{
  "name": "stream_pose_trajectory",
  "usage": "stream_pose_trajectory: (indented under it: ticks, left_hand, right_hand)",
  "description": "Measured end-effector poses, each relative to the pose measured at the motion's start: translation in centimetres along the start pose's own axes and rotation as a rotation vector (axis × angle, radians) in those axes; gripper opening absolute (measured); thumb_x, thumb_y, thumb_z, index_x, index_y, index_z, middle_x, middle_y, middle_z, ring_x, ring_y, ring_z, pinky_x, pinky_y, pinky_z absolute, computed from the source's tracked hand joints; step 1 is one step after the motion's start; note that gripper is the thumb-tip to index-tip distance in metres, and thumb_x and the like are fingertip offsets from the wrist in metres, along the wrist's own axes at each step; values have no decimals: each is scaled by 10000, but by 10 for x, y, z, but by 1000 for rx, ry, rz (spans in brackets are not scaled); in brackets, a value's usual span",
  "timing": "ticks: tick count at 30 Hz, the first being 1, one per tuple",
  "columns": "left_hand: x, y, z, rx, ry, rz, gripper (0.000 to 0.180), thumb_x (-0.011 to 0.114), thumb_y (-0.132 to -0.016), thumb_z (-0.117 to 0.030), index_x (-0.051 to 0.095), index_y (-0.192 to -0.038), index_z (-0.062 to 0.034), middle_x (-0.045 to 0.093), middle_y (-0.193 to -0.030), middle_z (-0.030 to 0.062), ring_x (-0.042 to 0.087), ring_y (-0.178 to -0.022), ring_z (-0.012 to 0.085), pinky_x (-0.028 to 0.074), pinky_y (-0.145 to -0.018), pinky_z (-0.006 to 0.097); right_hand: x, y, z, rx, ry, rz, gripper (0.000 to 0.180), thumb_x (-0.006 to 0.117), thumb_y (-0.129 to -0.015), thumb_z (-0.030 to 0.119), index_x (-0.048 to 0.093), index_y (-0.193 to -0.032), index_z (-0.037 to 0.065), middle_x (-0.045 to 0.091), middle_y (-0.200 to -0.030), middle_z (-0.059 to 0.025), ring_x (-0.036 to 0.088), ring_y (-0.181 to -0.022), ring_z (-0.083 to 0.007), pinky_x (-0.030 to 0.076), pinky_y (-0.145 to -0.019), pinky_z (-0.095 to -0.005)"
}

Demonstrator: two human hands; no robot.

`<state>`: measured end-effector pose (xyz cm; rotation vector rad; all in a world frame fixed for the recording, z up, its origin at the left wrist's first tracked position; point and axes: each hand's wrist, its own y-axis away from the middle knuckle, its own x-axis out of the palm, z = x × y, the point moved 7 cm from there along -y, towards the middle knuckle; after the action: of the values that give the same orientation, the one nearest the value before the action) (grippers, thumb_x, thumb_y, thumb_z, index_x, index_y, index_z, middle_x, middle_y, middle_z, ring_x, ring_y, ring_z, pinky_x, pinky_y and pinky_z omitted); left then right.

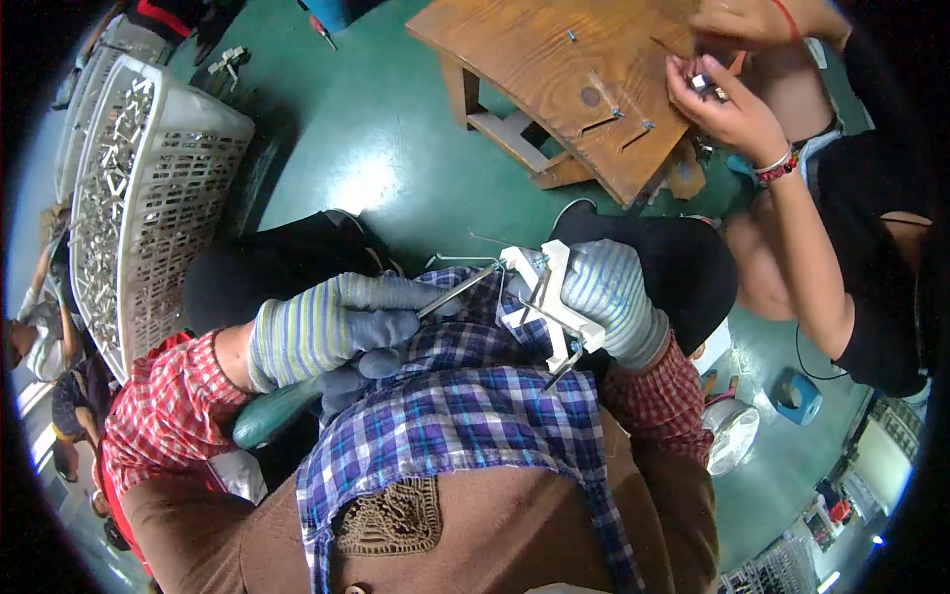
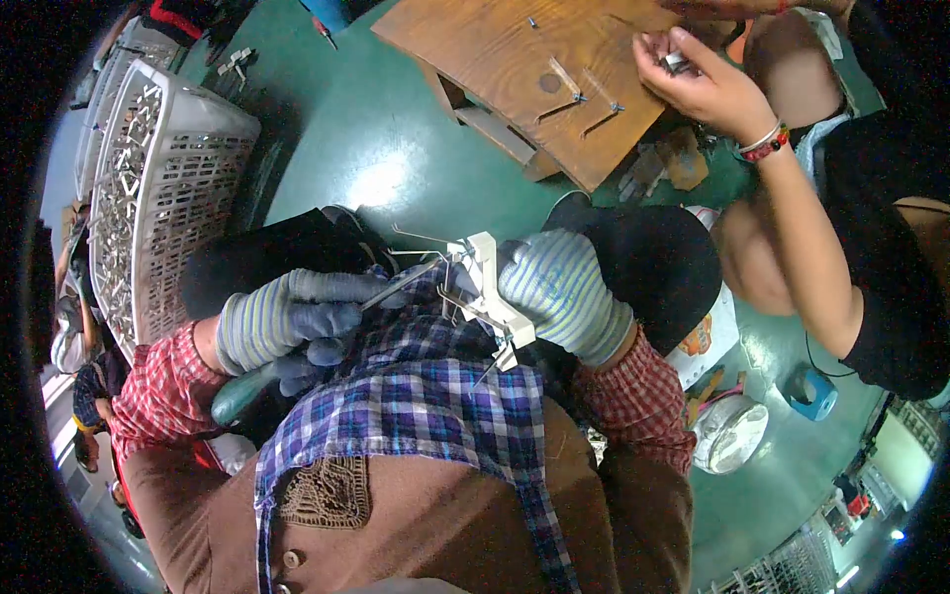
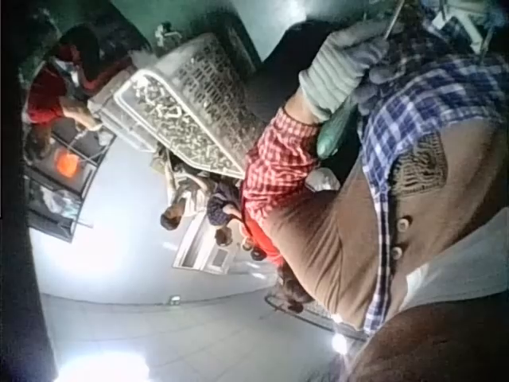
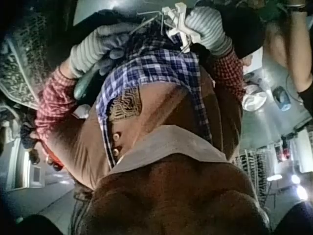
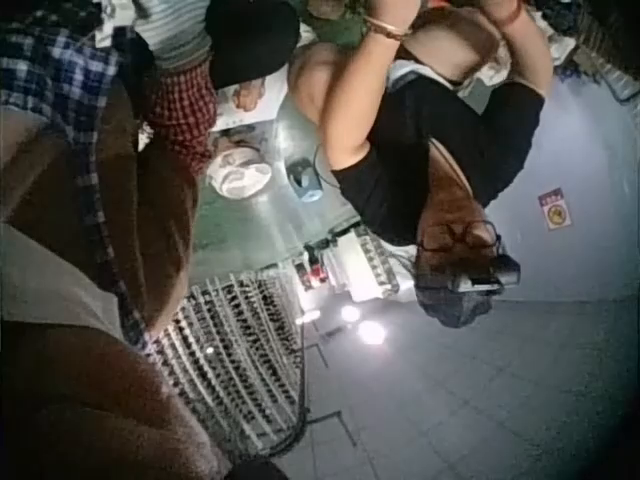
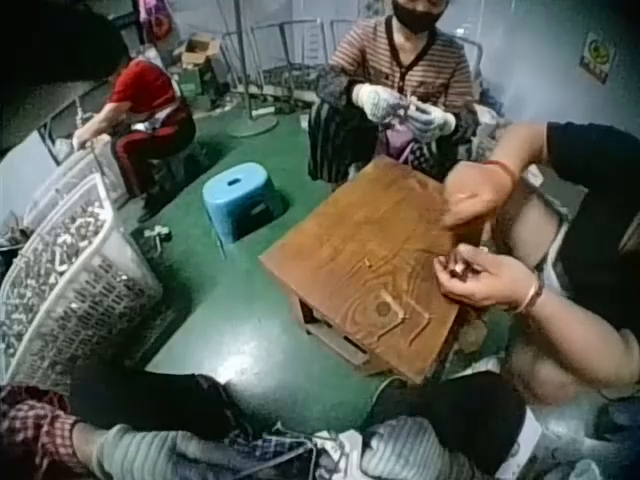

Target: The person assembles a white plastic component by hand using a screwdriver to insert screws.

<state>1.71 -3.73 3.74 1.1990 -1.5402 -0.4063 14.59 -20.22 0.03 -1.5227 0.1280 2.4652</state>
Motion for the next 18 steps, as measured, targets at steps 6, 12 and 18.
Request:
stream_pose_trajectory:
  ticks: [6, 12, 18]
  left_hand:
    - [-19, -14, 1, 331, -841, -191, 408, 497, -948, -83, 494, -1353, -34, 696, -872, 114, 636, -633, 229, 529, -607, 296]
    - [9, -10, -28, 202, -1860, -188, 549, 482, -869, -102, 403, -1409, -35, 654, -813, 220, 646, -706, 374, 532, -612, 423]
    - [6, -30, -45, 526, -2475, -283, 573, 482, -863, -136, 387, -1424, -69, 610, -707, 126, 583, -464, 281, 439, -388, 418]
  right_hand:
    - [10, 6, -4, -76, -279, -97, 230, 665, -770, 348, 588, -727, 135, 519, -634, -87, 553, -590, -288, 412, -519, -425]
    - [14, 0, -5, 6, -387, -55, 259, 735, -736, 338, 674, -825, 103, 590, -666, -96, 600, -603, -283, 458, -531, -397]
    - [24, 4, -24, 306, -487, -119, 222, 708, -781, 294, 715, -899, 107, 674, -779, -126, 646, -686, -292, 514, -618, -376]
